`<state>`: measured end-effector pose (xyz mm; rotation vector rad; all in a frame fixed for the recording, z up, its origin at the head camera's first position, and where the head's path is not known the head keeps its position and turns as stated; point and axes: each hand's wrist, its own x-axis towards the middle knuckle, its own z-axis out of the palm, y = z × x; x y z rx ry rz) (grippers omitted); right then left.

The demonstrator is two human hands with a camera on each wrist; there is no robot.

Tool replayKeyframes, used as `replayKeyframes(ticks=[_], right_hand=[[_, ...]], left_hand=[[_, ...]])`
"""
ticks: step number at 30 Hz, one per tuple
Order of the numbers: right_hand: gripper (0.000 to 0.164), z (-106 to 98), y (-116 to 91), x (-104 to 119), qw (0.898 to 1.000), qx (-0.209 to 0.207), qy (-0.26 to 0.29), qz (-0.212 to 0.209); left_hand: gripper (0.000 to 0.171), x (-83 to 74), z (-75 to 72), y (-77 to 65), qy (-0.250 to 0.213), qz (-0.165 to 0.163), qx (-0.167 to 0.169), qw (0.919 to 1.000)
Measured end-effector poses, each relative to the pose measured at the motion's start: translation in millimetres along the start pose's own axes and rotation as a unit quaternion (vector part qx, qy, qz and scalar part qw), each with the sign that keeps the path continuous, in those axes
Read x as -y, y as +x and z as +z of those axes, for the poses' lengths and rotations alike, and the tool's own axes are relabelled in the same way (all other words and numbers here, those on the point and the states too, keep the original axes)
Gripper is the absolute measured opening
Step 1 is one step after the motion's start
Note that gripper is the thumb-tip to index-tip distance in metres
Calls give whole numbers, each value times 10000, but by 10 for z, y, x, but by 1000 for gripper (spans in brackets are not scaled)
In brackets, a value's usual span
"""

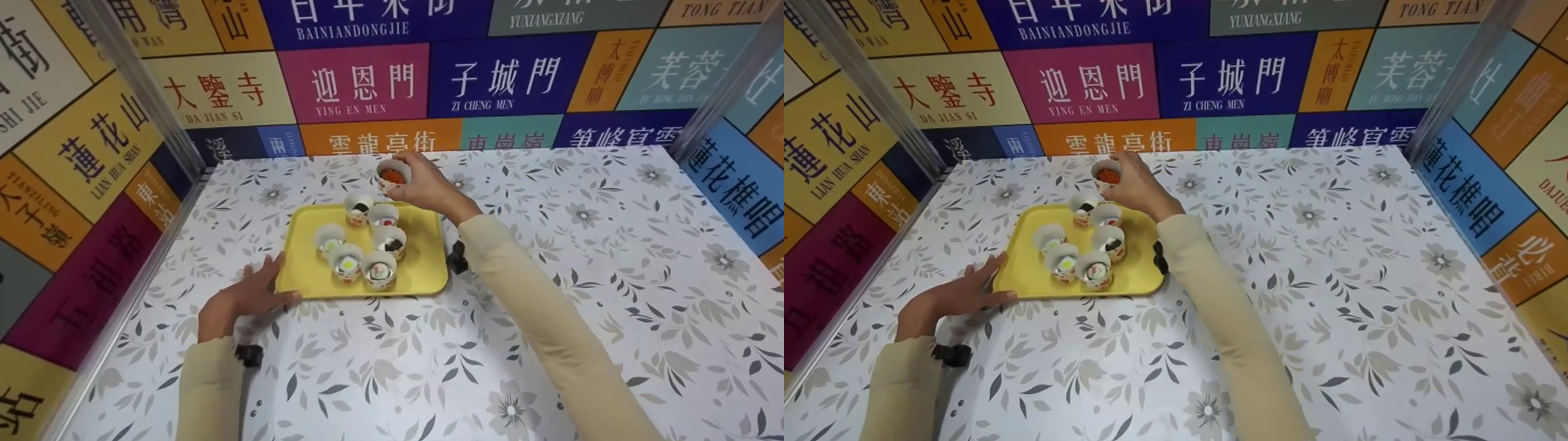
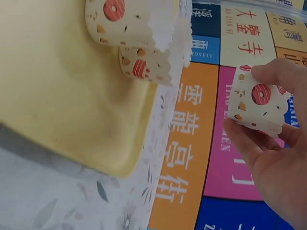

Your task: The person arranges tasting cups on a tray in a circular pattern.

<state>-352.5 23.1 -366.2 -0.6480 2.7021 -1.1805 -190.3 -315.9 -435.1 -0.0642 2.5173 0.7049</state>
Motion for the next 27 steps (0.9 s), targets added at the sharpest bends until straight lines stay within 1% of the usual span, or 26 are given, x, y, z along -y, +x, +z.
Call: replayKeyframes(ticks=[5,7,11,15,18,21,27], right_hand=[[71,199,62,100,9993,295,-76,-205],[72,269,84,156,9988,436,-71,-212],[70,394,125,276,9980,571,-112,-261],[61,508,167,365,9972,589,-200,-420],[54,585,205,412,9969,587,-267,-462],[51,670,249,451,9966,622,-268,-475],[48,848,310,500,9949,747,-472,-481]], left_hand=[[109,20,10,-3,15,14,12,10000],[109,18,12,-6,-3,11,17,10000],[109,8,8,-13,-7,-34,34,10000],[108,0,-1,-12,23,-75,71,9999],[108,-9,-10,-10,34,-100,102,9999],[107,-11,-17,-8,-9,-170,119,9998],[107,-28,-8,-8,17,-92,95,9999]])
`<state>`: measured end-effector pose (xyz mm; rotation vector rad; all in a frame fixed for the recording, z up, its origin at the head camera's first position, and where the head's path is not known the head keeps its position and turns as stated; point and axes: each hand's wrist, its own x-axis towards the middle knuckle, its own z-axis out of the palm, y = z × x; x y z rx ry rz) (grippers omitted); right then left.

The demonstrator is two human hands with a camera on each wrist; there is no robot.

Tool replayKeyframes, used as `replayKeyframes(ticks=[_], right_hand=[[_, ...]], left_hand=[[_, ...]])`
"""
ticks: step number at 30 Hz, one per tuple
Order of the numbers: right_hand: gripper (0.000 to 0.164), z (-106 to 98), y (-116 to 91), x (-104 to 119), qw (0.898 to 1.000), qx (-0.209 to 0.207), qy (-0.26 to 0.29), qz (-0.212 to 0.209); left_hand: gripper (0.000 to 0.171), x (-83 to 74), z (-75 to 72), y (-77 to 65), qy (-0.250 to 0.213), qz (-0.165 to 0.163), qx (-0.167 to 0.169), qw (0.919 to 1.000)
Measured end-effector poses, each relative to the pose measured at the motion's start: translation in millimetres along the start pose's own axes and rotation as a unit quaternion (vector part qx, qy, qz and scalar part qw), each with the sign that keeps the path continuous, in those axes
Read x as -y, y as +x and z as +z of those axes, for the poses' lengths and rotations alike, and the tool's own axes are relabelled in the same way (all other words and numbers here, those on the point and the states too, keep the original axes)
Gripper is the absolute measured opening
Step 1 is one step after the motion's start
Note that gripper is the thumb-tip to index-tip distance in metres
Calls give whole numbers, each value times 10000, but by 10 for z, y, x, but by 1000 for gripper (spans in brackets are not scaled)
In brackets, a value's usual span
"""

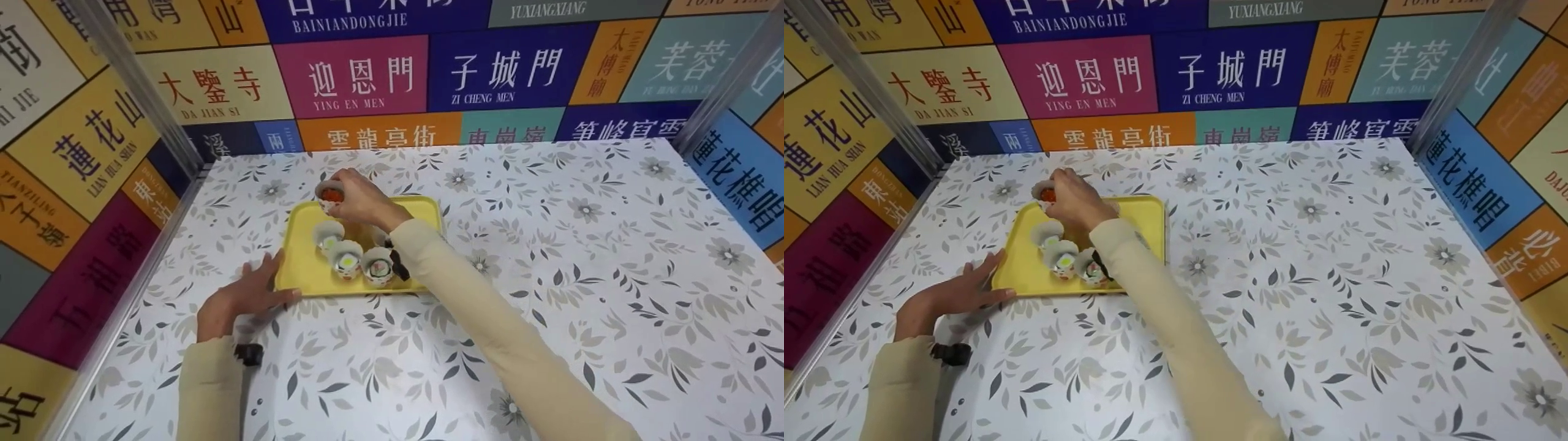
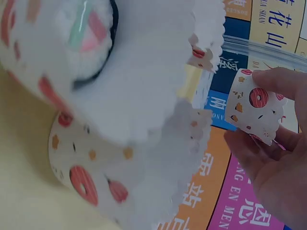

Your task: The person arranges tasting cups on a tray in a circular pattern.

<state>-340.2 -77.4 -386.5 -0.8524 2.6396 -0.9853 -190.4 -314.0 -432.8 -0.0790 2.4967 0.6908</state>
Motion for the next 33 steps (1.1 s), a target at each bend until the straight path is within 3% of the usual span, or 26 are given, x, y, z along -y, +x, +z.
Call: replayKeyframes(ticks=[8,18,23,28,33], right_hand=[[44,53,57,125,9998,-131,-168,-20],[48,199,133,153,9985,-266,-488,25],[54,251,140,144,9981,-284,-481,253],[55,298,136,104,9965,-230,-709,379],[50,304,124,72,9947,-340,-848,472]], left_hand=[[106,-4,-34,-33,2,341,-117,9993],[107,17,-16,-42,-67,-58,-46,10000],[107,31,-8,-28,-68,-142,-26,9999],[106,33,4,-17,-35,-181,-11,9998],[107,45,6,0,-60,40,-57,10000]])
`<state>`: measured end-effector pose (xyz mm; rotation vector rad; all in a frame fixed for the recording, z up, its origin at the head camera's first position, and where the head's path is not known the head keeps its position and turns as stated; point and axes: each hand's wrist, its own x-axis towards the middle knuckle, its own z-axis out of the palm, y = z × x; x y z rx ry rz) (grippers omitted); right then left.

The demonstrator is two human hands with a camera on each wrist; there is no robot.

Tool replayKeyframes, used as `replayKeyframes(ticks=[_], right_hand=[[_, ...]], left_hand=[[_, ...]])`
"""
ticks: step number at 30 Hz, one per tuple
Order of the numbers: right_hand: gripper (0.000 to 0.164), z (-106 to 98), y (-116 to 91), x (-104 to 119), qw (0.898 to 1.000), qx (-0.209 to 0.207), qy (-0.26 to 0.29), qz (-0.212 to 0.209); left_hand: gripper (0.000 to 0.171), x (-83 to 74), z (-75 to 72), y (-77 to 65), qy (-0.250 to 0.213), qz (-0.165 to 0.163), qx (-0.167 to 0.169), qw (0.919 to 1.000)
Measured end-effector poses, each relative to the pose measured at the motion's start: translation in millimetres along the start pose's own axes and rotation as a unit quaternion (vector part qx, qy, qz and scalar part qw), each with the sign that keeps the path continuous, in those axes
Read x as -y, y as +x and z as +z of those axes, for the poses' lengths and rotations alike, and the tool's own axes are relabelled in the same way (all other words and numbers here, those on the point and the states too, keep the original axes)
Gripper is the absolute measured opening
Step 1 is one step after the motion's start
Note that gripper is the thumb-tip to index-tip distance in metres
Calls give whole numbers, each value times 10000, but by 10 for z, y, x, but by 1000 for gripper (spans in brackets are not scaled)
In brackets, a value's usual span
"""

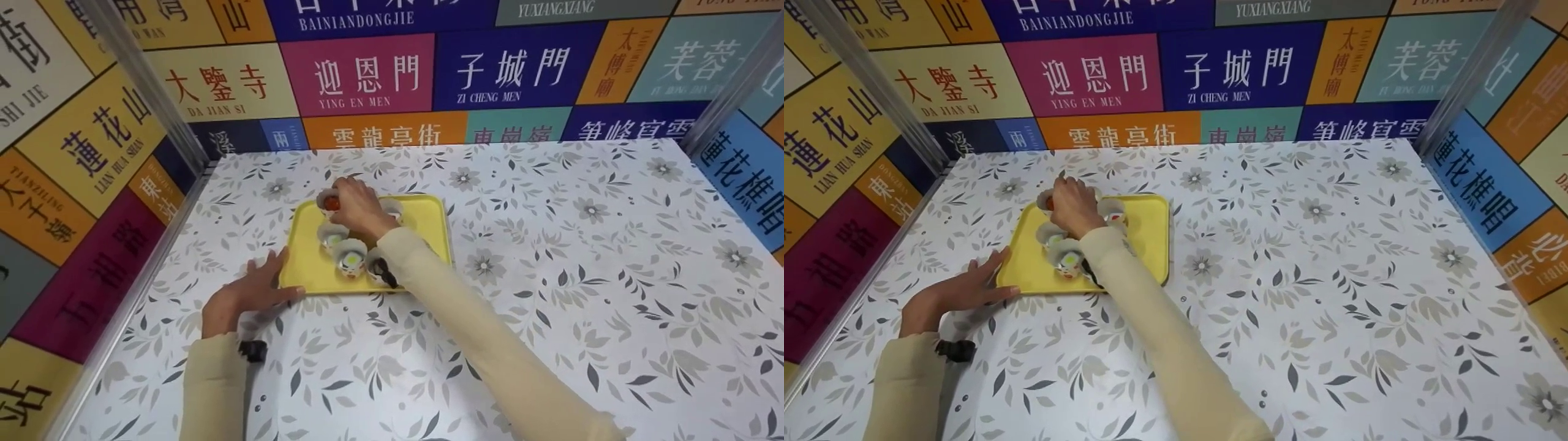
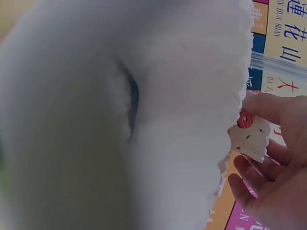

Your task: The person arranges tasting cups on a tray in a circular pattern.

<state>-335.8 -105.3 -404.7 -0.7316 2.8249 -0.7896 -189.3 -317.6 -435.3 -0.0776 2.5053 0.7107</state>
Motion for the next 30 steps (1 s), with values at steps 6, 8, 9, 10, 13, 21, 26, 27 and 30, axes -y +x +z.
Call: replayKeyframes(ticks=[6,8,9,10,13,21,26,27,30], right_hand=[[51,4,1,-6,10000,39,-32,61],[50,10,3,-11,9999,41,-102,74],[50,15,5,-17,9999,46,-147,75],[49,20,5,-24,9997,47,-213,58],[47,26,4,-49,9995,84,-299,38],[47,-7,-21,-75,9993,96,-348,43],[55,-51,-57,-86,9991,155,-385,21],[57,-66,-67,-88,9993,155,-344,11],[61,-123,-104,-103,9994,137,-313,28]], left_hand=[[107,16,8,-3,105,75,-31,9999],[106,12,14,-1,66,41,-38,10000],[106,8,17,1,68,51,-40,10000],[106,3,19,2,66,48,-35,10000],[106,-9,23,10,89,13,-21,10000],[107,-36,5,26,118,-59,3,9999],[107,-34,-2,29,89,-87,34,9999],[107,-31,-3,28,86,-82,44,9999],[107,-24,-5,25,109,-33,54,9999]])
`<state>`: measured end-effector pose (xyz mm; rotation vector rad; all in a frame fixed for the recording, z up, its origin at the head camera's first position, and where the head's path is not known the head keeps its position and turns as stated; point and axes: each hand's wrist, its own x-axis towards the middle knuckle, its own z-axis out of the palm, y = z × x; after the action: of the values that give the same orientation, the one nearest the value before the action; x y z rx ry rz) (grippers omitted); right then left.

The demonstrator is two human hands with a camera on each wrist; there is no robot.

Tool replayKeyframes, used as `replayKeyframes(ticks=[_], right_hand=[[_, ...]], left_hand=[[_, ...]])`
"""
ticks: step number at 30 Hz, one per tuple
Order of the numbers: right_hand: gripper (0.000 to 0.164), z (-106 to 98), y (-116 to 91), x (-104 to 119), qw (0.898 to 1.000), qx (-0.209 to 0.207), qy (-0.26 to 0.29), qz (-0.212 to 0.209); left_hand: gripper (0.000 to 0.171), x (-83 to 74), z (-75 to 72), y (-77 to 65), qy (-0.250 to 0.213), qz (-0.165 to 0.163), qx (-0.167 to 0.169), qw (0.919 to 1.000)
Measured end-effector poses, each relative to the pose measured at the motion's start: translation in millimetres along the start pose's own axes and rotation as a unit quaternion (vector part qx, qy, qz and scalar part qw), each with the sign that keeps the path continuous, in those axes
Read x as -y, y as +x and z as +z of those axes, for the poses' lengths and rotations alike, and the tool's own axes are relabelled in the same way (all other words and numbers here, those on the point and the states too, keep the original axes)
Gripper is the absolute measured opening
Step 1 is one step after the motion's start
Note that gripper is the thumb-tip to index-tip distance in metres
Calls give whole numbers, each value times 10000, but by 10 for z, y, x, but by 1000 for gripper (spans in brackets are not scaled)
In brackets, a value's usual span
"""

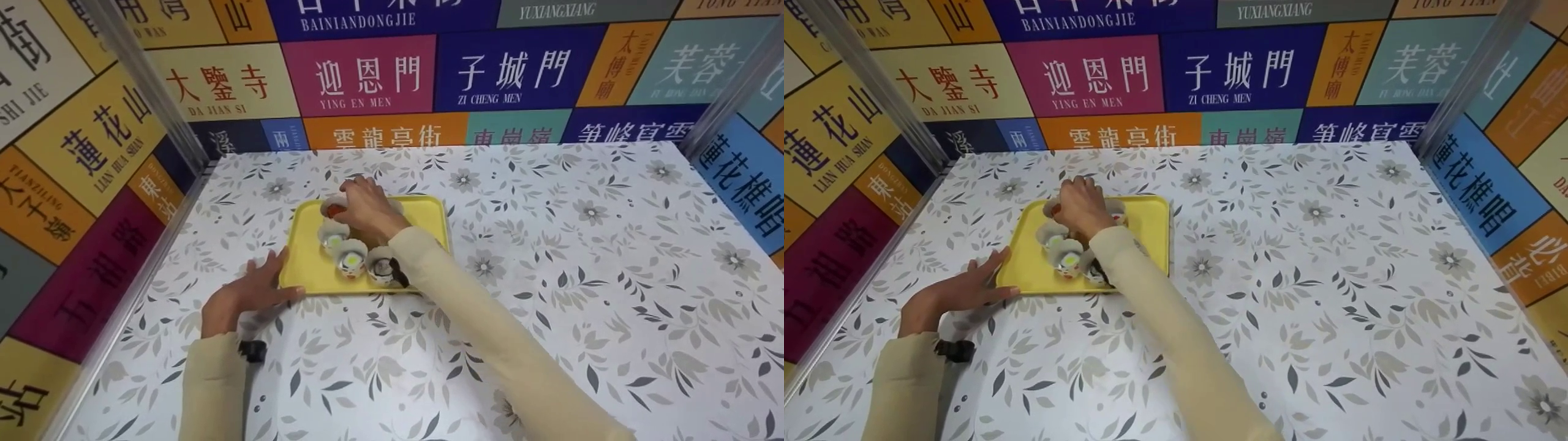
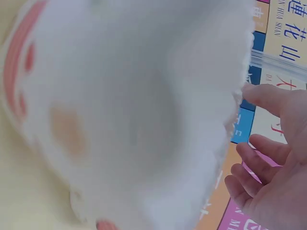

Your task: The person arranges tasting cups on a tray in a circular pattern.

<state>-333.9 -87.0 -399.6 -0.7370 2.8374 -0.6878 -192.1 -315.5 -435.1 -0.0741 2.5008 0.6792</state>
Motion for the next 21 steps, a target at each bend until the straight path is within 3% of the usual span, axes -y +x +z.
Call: replayKeyframes(ticks=[12,21], right_hand=[[55,-271,-218,-179,9996,-209,165,-32],[42,-452,-399,-344,9982,-521,223,-191]], left_hand=[[107,-7,-7,4,49,-70,10,10000],[107,-29,-27,-17,-79,-95,98,9999]])
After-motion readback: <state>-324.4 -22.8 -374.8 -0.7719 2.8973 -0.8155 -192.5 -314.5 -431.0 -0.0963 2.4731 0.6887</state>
